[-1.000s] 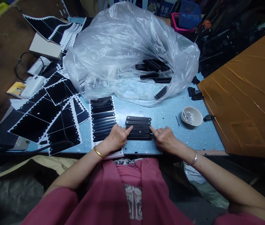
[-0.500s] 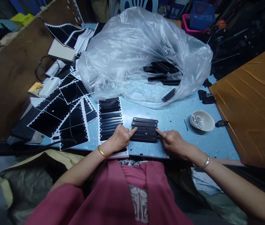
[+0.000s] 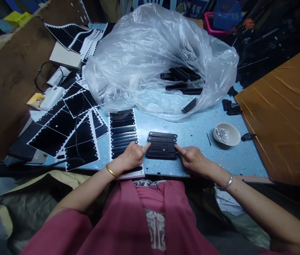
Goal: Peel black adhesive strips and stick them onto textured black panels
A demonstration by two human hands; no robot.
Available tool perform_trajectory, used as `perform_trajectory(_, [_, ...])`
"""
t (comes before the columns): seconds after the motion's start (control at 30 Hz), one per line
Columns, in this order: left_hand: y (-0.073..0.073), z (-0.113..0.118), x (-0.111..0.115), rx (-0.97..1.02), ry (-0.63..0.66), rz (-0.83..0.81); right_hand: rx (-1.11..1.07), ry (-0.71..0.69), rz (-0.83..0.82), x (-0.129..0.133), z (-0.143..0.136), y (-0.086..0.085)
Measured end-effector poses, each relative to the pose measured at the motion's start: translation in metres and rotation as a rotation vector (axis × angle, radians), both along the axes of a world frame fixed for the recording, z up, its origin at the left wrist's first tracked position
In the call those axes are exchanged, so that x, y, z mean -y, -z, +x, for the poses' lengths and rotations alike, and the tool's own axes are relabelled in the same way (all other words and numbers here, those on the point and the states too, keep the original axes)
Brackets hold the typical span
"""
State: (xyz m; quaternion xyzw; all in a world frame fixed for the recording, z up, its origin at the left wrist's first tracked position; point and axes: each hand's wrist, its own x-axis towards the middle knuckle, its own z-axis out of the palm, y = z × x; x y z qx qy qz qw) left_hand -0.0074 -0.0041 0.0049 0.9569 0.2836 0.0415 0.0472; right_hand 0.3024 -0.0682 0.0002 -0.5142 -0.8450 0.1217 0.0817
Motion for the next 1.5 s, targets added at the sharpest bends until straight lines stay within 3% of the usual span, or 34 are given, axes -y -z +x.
perform_trajectory(0.13, [-0.008,0.002,-0.006,0.091,-0.048,-0.085,-0.22,0.214,-0.083,0.001,-0.007,0.001])
perform_trajectory(0.23, [-0.014,0.011,-0.004,0.185,-0.063,-0.027,-0.289,0.314,-0.008,0.002,0.004,0.002])
perform_trajectory(0.37, [-0.018,0.03,0.005,0.348,-0.002,0.093,-0.035,0.481,0.118,-0.006,0.062,-0.01])
perform_trajectory(0.43, [-0.017,0.041,0.01,0.412,0.031,0.127,0.205,0.681,0.066,-0.014,0.101,-0.02])
perform_trajectory(0.5, [-0.017,0.052,0.015,0.436,0.029,0.145,0.295,0.771,0.02,-0.022,0.133,-0.027])
perform_trajectory(0.6, [-0.017,0.066,0.019,0.376,-0.026,0.115,0.356,0.789,-0.086,-0.036,0.158,-0.026])
perform_trajectory(0.73, [-0.019,0.075,0.02,0.24,-0.099,0.021,0.41,0.754,-0.225,-0.049,0.161,-0.01])
perform_trajectory(0.9, [-0.019,0.078,0.016,0.137,-0.059,-0.028,0.338,0.78,-0.154,-0.049,0.163,0.003])
perform_trajectory(1.03, [-0.015,0.078,0.013,0.135,-0.036,-0.014,0.215,0.91,-0.015,-0.042,0.168,0.001])
perform_trajectory(1.1, [-0.013,0.075,0.013,0.157,-0.029,-0.01,0.087,0.974,0.101,-0.037,0.162,-0.004])
perform_trajectory(1.17, [-0.013,0.067,0.012,0.181,-0.034,-0.007,-0.094,0.946,0.228,-0.029,0.14,-0.012])
perform_trajectory(1.27, [-0.012,0.053,0.012,0.203,-0.085,-0.001,-0.352,0.654,0.315,-0.011,0.076,-0.022])
perform_trajectory(1.37, [-0.009,0.042,0.013,0.201,-0.13,-0.018,-0.458,0.303,0.237,0.004,-0.004,-0.024])
perform_trajectory(1.43, [-0.006,0.04,0.014,0.198,-0.153,-0.042,-0.444,0.175,0.203,0.007,-0.045,-0.02])
perform_trajectory(1.5, [-0.004,0.039,0.015,0.205,-0.17,-0.07,-0.367,0.147,0.18,0.006,-0.069,-0.012])
